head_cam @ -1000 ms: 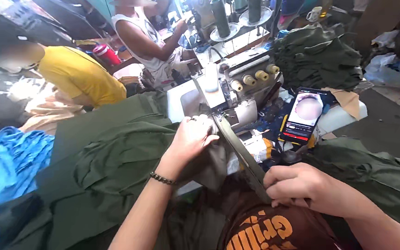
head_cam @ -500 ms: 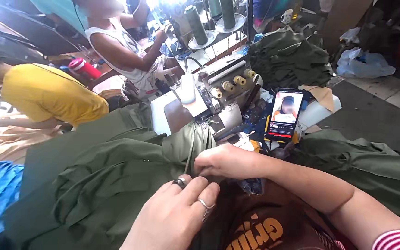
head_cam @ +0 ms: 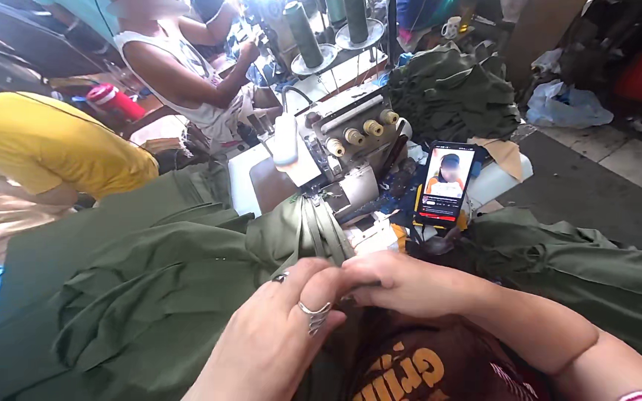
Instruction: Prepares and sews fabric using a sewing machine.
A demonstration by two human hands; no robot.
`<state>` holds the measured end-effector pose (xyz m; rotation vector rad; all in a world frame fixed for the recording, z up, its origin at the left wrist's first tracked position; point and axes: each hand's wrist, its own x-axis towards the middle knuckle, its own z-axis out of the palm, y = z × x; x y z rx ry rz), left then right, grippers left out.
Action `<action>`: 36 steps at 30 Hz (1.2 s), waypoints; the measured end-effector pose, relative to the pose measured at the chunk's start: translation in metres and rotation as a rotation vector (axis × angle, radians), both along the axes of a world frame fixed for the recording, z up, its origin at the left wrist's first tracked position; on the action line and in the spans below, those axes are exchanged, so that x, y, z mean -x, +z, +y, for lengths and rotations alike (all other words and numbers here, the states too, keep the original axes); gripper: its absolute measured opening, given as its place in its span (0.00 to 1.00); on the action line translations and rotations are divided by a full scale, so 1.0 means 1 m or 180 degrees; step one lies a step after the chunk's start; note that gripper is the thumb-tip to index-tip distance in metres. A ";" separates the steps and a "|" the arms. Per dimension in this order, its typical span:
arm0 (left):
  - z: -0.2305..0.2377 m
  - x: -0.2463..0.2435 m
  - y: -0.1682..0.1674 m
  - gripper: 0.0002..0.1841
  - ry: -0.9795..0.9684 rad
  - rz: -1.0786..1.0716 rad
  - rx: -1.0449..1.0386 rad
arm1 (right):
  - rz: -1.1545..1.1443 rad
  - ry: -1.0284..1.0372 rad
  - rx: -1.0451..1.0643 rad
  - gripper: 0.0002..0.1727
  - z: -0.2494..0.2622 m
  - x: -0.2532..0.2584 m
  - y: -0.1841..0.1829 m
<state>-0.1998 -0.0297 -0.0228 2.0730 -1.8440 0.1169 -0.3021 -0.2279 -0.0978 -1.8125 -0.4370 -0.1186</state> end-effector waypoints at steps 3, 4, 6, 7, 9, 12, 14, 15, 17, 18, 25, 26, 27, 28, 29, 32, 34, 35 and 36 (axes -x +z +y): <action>0.004 -0.010 -0.006 0.28 -0.0229 0.0486 -0.0294 | -0.0446 -0.0154 0.0409 0.10 0.016 0.005 0.004; 0.009 -0.013 -0.008 0.28 -0.0256 0.0393 -0.0401 | -0.0617 -0.0213 0.0509 0.09 0.021 0.006 0.003; 0.019 -0.018 -0.009 0.23 -0.0168 -0.0085 -0.0507 | -0.0833 -0.0297 0.0541 0.08 0.028 0.003 -0.001; 0.023 -0.020 -0.008 0.22 -0.0114 -0.0317 -0.0524 | -0.0867 -0.0333 0.0512 0.08 0.031 0.001 -0.002; 0.032 -0.022 -0.001 0.24 -0.0003 -0.0592 -0.0529 | -0.0897 -0.0427 0.0474 0.09 0.034 -0.006 -0.003; 0.049 -0.031 0.014 0.24 0.0096 -0.0271 -0.0317 | -0.1108 -0.0685 0.0824 0.08 0.031 -0.029 -0.008; 0.060 -0.043 0.022 0.22 -0.0030 0.0119 -0.0123 | -0.1384 -0.1013 0.1372 0.08 0.018 -0.053 -0.021; 0.065 -0.050 0.025 0.22 -0.0102 0.0258 -0.0054 | -0.1493 -0.1123 0.1608 0.08 0.010 -0.066 -0.029; 0.072 -0.061 0.024 0.23 -0.0131 0.0399 -0.0036 | -0.1570 -0.1128 0.1871 0.07 -0.003 -0.085 -0.036; 0.074 -0.066 0.020 0.23 -0.0066 0.0347 -0.0060 | -0.1555 -0.1028 0.1868 0.07 -0.004 -0.090 -0.034; 0.085 -0.078 0.012 0.18 0.0570 -0.0530 -0.0282 | -0.1037 -0.0073 0.0641 0.07 0.023 -0.099 -0.007; 0.086 -0.078 0.012 0.19 0.0561 -0.0563 -0.0292 | -0.1046 -0.0113 0.0474 0.05 0.025 -0.101 -0.005; 0.087 -0.078 0.011 0.19 0.0534 -0.0578 -0.0286 | -0.1072 -0.0169 0.0387 0.04 0.026 -0.103 -0.004; 0.088 -0.078 0.011 0.19 0.0504 -0.0565 -0.0262 | -0.1096 -0.0235 0.0372 0.03 0.026 -0.105 -0.003; 0.089 -0.078 0.011 0.20 0.0471 -0.0525 -0.0224 | -0.1119 -0.0304 0.0411 0.03 0.026 -0.106 -0.003; 0.091 -0.077 0.014 0.19 0.0349 -0.0254 -0.0096 | -0.1223 -0.0423 0.0532 0.03 0.028 -0.108 -0.004; 0.092 -0.076 0.015 0.18 0.0218 -0.0011 -0.0018 | -0.1291 -0.0487 0.0562 0.03 0.030 -0.108 -0.003; 0.092 -0.074 0.017 0.18 0.0140 0.0104 0.0006 | -0.1316 -0.0537 0.0591 0.03 0.032 -0.107 -0.001; 0.091 -0.072 0.018 0.18 0.0058 0.0202 0.0015 | -0.1339 -0.0576 0.0618 0.04 0.033 -0.107 0.001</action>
